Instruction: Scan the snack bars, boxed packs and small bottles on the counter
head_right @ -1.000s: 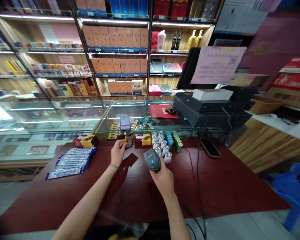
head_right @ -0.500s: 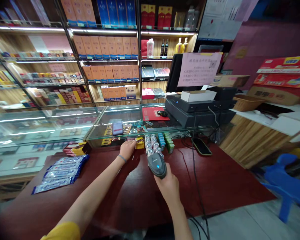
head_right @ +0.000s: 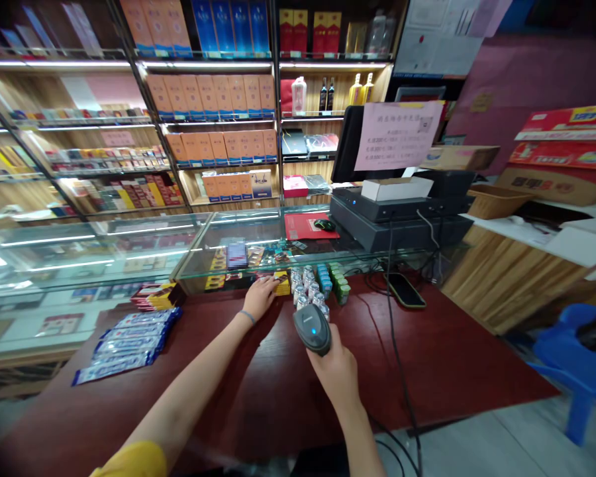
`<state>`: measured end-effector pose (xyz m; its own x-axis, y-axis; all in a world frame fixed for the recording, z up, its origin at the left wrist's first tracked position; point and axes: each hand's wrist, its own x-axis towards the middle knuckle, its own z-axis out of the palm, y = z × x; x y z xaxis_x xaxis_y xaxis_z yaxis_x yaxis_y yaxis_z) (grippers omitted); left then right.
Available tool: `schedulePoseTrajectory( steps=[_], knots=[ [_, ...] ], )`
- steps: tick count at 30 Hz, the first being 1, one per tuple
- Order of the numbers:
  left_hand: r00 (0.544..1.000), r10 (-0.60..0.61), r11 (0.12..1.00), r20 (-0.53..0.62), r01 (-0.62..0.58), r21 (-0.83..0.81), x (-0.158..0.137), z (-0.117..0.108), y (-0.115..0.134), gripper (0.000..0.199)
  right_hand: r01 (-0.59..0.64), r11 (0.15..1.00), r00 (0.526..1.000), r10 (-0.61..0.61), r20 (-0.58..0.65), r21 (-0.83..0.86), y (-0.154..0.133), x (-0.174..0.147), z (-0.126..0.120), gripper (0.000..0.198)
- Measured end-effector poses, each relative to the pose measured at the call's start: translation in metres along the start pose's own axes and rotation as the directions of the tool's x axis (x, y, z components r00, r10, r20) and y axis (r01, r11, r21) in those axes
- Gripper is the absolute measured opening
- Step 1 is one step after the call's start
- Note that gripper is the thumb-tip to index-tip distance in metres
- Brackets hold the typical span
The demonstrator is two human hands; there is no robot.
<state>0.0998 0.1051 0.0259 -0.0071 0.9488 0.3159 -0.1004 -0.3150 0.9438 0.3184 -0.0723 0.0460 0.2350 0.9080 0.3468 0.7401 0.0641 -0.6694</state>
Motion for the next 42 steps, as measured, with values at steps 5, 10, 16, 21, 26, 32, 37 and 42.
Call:
schedulePoseTrajectory(
  steps=[5, 10, 16, 21, 26, 32, 37, 42],
  knots=[
    [0.997, 0.014, 0.999, -0.074, -0.017, -0.045, -0.015, -0.017, 0.018, 0.031, 0.033, 0.999, 0.999, -0.032, -0.018, 0.015, -0.005, -0.001, 0.015, 0.049],
    [0.978, 0.096, 0.992, -0.187, -0.078, 0.099, -0.037, -0.076, 0.035, 0.025, 0.085, 0.996, 0.995, -0.085, 0.048, 0.010, -0.023, 0.000, 0.041, 0.048],
    [0.920, 0.250, 0.866, -0.302, -0.073, 0.494, -0.058, -0.187, 0.053, 0.031, 0.196, 0.980, 0.967, -0.197, 0.163, 0.019, -0.054, 0.003, 0.074, 0.036],
    [0.909, 0.328, 0.652, -0.256, -0.022, 0.758, -0.071, -0.264, 0.066, 0.046, 0.265, 0.962, 0.933, -0.274, 0.232, 0.072, -0.077, 0.003, 0.098, 0.034],
    [0.934, 0.311, 0.468, -0.176, 0.011, 0.883, -0.070, -0.305, 0.061, 0.053, 0.332, 0.933, 0.901, -0.357, 0.247, 0.135, -0.097, 0.000, 0.125, 0.033],
    [0.995, 0.091, 0.128, -0.036, 0.024, 0.992, -0.063, -0.324, 0.048, 0.063, 0.345, 0.930, 0.899, -0.366, 0.239, 0.128, -0.100, -0.003, 0.146, 0.045],
    [0.999, 0.041, -0.061, -0.004, 0.007, 0.998, -0.064, -0.323, 0.051, 0.055, 0.346, 0.930, 0.902, -0.366, 0.228, 0.124, -0.097, -0.004, 0.145, 0.040],
    [0.990, 0.121, -0.013, 0.070, -0.069, 0.998, -0.062, -0.318, 0.066, 0.034, 0.370, 0.924, 0.895, -0.382, 0.231, 0.093, -0.097, -0.001, 0.138, 0.037]
  ],
)
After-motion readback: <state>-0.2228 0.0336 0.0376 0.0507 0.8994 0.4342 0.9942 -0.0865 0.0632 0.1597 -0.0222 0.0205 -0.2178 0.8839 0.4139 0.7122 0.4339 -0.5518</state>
